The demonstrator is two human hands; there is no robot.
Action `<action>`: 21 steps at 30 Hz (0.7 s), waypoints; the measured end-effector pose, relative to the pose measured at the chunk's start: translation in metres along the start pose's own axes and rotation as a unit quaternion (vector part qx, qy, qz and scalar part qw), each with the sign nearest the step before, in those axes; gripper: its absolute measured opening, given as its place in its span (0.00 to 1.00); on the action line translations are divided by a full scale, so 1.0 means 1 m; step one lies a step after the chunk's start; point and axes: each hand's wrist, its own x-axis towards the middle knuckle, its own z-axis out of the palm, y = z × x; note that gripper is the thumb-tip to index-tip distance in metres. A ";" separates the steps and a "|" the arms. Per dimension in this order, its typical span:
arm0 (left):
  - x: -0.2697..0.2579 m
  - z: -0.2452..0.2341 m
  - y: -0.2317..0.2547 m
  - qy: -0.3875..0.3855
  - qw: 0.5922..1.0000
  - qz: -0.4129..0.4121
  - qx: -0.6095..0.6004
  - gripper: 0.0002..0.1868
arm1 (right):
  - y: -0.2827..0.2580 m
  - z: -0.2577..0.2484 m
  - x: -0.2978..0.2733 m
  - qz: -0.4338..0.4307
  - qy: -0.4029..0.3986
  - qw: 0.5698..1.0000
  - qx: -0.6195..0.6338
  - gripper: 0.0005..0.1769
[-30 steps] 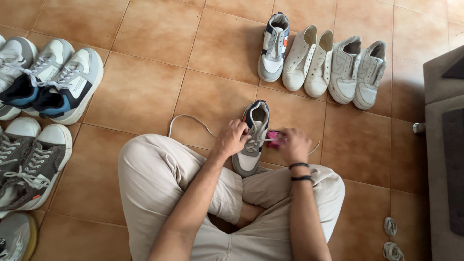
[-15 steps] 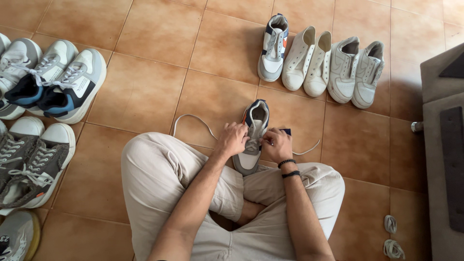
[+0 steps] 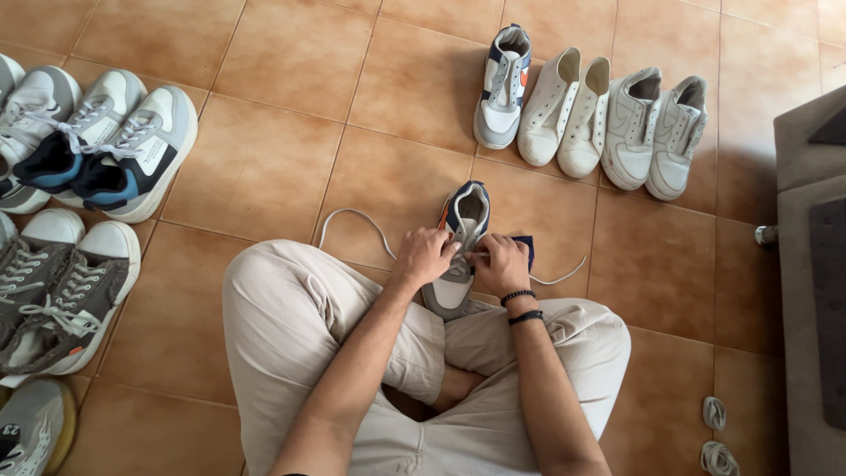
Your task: The person sits on a tiled floor and laces a single white sneaker with white laces. They thread the laces through the eyelets from the bottom up, pull them to tighten, and tie a knot at the top.
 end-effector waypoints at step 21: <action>-0.001 -0.001 -0.014 0.003 0.993 -0.026 -0.118 0.10 | 0.008 -0.001 0.005 0.111 -0.031 0.981 0.157 0.10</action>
